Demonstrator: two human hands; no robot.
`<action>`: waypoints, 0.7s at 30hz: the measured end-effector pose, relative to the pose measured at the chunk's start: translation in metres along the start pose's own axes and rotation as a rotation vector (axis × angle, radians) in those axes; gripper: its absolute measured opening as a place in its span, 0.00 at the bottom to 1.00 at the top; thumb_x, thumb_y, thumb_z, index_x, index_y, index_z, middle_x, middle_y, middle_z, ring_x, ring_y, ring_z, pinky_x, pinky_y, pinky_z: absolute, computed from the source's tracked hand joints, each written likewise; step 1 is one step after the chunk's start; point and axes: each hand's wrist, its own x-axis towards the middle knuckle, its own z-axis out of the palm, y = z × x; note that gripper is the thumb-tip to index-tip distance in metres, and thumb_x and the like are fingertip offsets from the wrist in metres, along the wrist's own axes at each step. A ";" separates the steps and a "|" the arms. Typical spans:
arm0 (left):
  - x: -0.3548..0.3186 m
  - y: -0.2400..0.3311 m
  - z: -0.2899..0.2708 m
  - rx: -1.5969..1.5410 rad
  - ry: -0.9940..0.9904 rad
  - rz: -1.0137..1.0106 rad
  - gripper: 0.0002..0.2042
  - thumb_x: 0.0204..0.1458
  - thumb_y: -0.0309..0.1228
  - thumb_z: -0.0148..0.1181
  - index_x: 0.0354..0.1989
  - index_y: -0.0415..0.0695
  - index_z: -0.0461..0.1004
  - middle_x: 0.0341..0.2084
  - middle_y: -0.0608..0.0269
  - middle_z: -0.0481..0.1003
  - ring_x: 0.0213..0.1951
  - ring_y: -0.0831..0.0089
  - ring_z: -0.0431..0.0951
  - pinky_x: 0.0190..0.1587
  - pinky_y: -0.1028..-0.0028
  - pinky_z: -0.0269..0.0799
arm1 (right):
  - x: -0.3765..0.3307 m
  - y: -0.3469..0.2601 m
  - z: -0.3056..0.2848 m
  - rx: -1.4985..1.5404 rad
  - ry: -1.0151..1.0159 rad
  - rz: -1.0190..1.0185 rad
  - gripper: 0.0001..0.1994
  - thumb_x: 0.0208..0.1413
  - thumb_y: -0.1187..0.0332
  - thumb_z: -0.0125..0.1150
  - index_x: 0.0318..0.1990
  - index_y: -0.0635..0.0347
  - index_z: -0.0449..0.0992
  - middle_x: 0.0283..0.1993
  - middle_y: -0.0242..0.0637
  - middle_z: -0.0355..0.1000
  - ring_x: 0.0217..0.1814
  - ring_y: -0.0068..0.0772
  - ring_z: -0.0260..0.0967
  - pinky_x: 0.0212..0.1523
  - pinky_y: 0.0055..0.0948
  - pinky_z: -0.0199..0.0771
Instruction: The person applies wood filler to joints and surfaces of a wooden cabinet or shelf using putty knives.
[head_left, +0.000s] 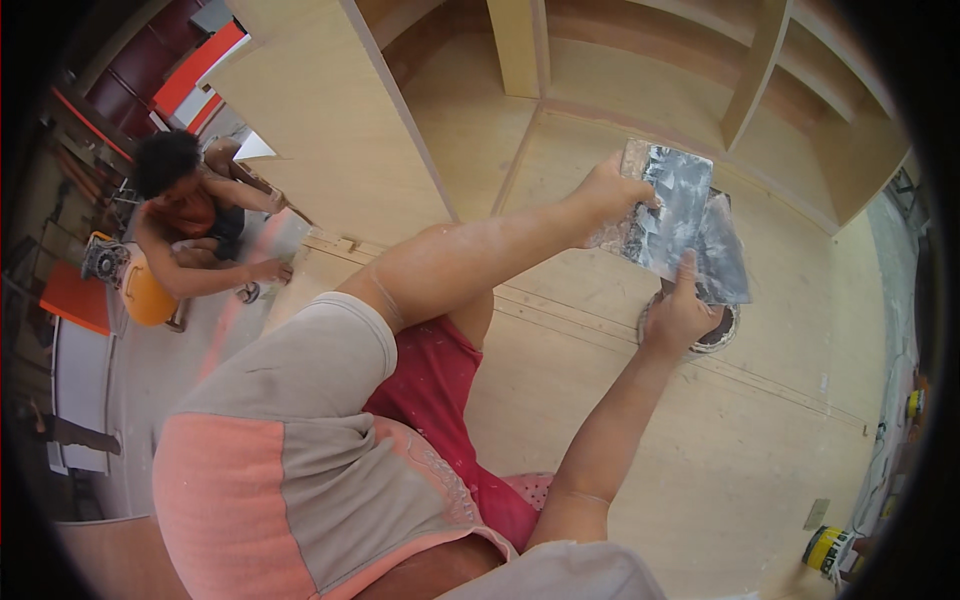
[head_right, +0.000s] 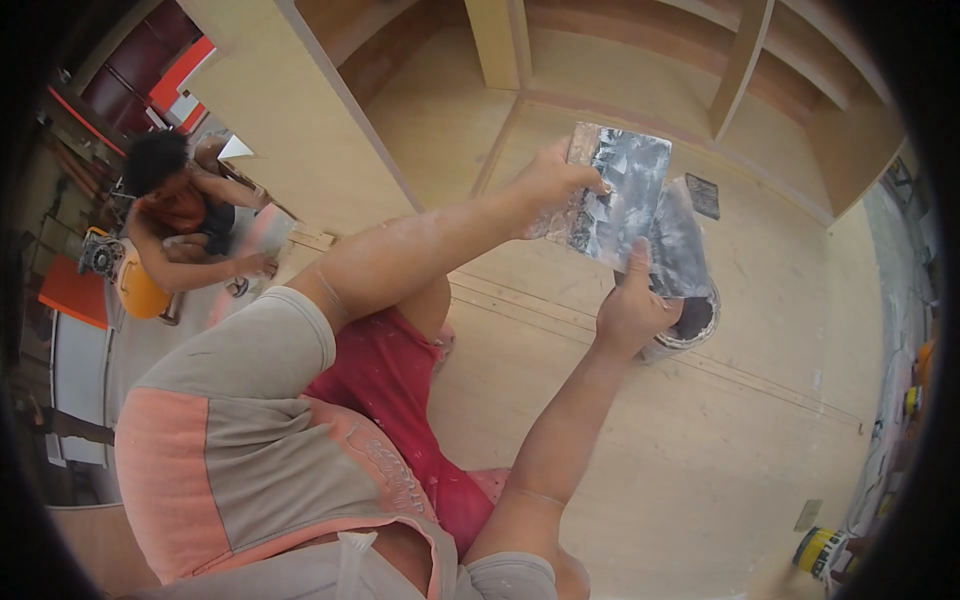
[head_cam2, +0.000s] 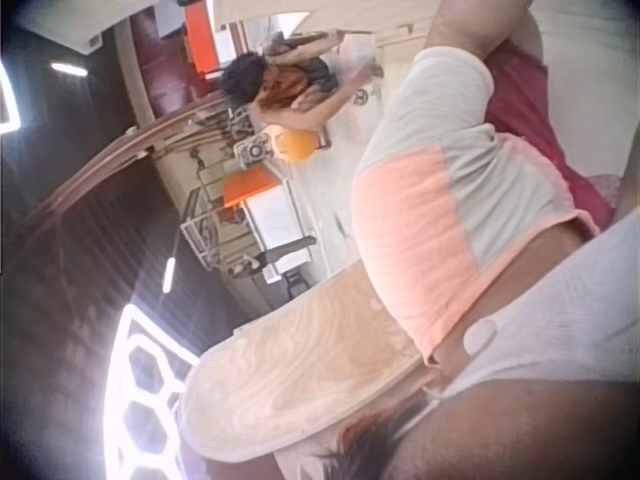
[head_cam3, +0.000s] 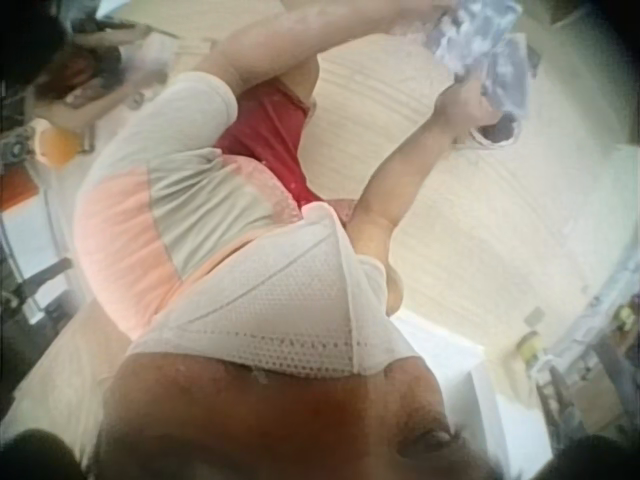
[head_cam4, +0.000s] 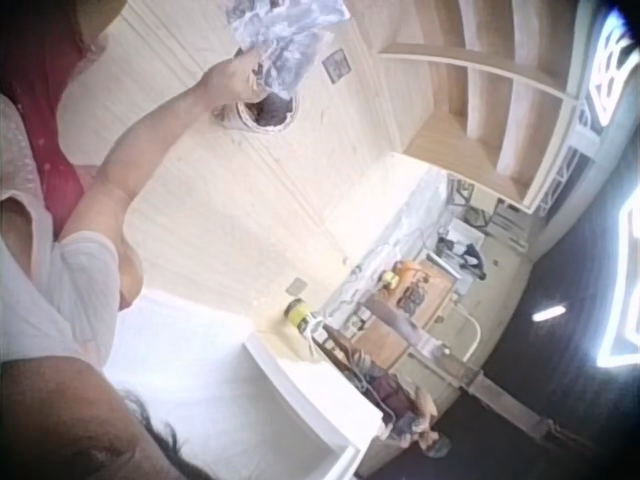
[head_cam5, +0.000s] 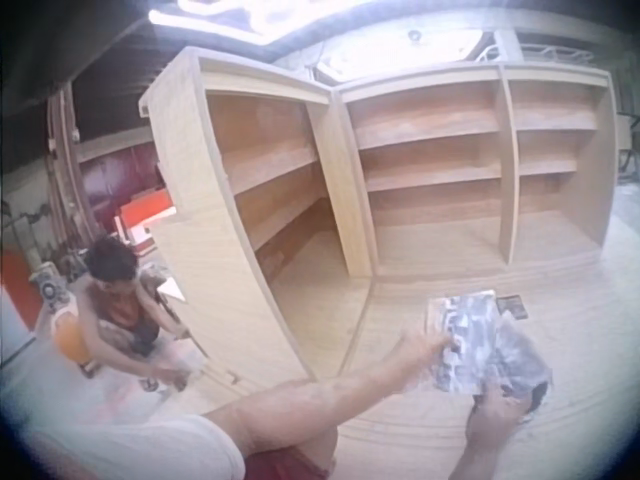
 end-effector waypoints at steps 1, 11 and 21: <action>-0.002 0.001 0.003 0.000 0.009 0.054 0.23 0.37 0.18 0.51 0.47 0.38 0.59 0.32 0.59 0.69 0.32 0.73 0.72 0.35 0.72 0.71 | 0.000 0.000 0.002 -0.220 -0.020 -0.160 0.15 0.49 0.77 0.54 0.46 0.68 0.65 0.44 0.41 0.68 0.41 0.32 0.68 0.39 0.31 0.73; -0.005 0.002 -0.006 0.185 -0.147 0.277 0.27 0.37 0.18 0.54 0.50 0.38 0.57 0.34 0.61 0.69 0.36 0.76 0.71 0.37 0.76 0.70 | 0.012 -0.016 -0.022 -0.444 -0.406 0.343 0.14 0.45 0.78 0.58 0.41 0.70 0.68 0.40 0.37 0.70 0.37 0.25 0.68 0.39 0.23 0.68; 0.017 0.018 -0.022 -0.268 0.106 0.303 0.11 0.49 0.32 0.49 0.37 0.38 0.63 0.31 0.61 0.70 0.33 0.75 0.72 0.35 0.73 0.70 | 0.016 0.001 -0.042 0.153 -0.168 0.505 0.16 0.44 0.78 0.52 0.44 0.68 0.64 0.35 0.37 0.69 0.33 0.26 0.69 0.31 0.25 0.71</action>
